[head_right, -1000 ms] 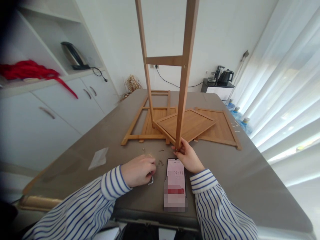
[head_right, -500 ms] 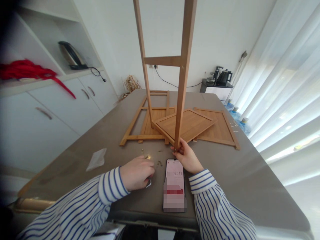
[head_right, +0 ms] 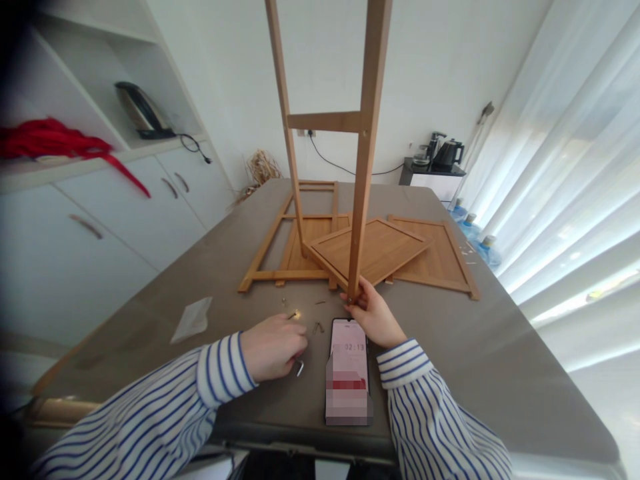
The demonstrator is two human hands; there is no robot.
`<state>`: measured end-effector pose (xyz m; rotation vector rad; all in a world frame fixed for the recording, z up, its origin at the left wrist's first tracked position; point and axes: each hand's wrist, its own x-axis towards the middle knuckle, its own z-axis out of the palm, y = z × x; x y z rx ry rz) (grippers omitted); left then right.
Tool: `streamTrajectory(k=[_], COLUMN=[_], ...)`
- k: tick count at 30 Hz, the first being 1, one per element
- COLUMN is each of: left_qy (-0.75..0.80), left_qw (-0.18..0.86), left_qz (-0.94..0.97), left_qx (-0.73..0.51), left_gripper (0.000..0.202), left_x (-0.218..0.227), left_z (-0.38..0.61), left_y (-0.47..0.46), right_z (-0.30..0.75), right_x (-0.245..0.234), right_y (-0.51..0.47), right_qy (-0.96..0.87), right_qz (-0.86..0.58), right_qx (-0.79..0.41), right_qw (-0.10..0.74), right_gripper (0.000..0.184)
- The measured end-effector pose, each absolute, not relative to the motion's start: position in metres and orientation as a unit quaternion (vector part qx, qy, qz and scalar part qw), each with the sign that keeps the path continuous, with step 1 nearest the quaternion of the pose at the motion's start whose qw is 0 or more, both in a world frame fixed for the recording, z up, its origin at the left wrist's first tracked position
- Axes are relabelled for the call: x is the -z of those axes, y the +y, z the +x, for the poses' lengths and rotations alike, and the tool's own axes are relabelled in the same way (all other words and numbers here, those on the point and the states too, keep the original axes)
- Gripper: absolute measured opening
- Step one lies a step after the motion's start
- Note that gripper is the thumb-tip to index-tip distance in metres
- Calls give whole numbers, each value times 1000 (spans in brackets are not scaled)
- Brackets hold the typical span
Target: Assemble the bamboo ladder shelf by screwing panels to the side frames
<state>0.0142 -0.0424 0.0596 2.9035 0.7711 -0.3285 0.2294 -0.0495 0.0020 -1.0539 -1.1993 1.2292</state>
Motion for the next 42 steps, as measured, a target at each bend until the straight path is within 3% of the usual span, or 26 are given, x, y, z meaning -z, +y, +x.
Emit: streamTrajectory(k=[8, 19, 28, 42], left_qy=[280, 409, 393, 384], left_qw=[128, 381, 299, 271], left_qz=[950, 796, 828, 846], left_qx=[52, -233, -266, -252], left_gripper=[9, 24, 22, 23], left_x=[-57, -35, -32, -30], left_z=[12, 42, 59, 60], left_y=[-35, -19, -22, -23], right_z=[229, 232, 232, 231], right_x=[-4, 1, 0, 0], right_y=[-49, -47, -46, -47], right_qy=[-493, -506, -508, -503], right_qz=[-445, -429, -418, -423], right_qx=[-524, -527, -529, -528], right_qw=[533, 530, 535, 538], right_gripper=[55, 58, 60, 57])
